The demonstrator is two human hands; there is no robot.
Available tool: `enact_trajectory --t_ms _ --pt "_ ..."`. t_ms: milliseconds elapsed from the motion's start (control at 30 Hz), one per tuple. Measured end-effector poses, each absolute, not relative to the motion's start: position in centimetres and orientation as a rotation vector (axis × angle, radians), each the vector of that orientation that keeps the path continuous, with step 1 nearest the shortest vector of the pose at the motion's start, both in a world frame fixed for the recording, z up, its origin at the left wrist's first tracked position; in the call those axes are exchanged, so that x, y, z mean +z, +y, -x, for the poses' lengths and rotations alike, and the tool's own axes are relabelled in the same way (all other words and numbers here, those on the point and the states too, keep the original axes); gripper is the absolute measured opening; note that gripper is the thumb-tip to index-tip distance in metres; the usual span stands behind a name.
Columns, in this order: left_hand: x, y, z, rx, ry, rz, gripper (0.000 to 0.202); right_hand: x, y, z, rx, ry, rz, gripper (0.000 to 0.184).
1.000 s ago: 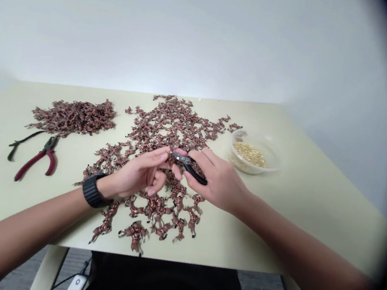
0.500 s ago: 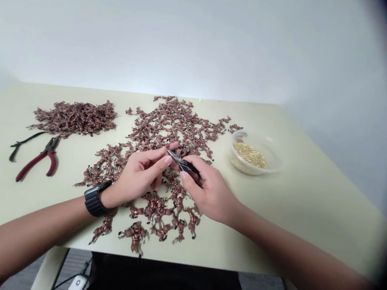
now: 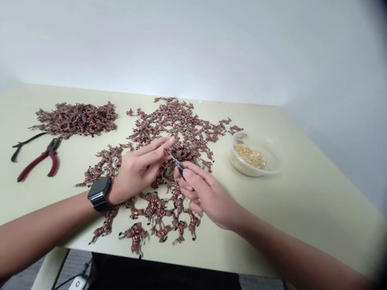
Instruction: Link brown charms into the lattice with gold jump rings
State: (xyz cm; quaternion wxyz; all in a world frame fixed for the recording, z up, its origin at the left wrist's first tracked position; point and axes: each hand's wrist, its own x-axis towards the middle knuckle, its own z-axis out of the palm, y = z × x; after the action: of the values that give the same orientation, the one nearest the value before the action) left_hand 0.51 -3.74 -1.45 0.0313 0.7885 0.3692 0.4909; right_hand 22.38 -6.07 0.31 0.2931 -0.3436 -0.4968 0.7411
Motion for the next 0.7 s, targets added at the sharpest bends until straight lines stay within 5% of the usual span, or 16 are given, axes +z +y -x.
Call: enact_trajectory --t_ms 200,367,467,700 --pt "-1.0 -1.7 2.3 1.203 1.113 -3.146 0.073 0.9 -5.9 -22.5 2.212 -1.119 0.856 0.032" --pt "-1.0 -1.9 1.4 1.320 1.154 -2.617 0.052 0.3 -5.4 -22.6 2.190 -1.112 0.854 0.033" --pt "-0.7 -2.7 0.3 1.276 1.082 -1.892 0.036 -0.2 -4.9 -23.0 1.851 -1.366 0.965 0.034" --pt "0.9 -3.8 -0.4 0.902 0.779 -1.174 0.049 -1.1 -3.4 -24.5 0.701 -2.091 1.042 0.028"
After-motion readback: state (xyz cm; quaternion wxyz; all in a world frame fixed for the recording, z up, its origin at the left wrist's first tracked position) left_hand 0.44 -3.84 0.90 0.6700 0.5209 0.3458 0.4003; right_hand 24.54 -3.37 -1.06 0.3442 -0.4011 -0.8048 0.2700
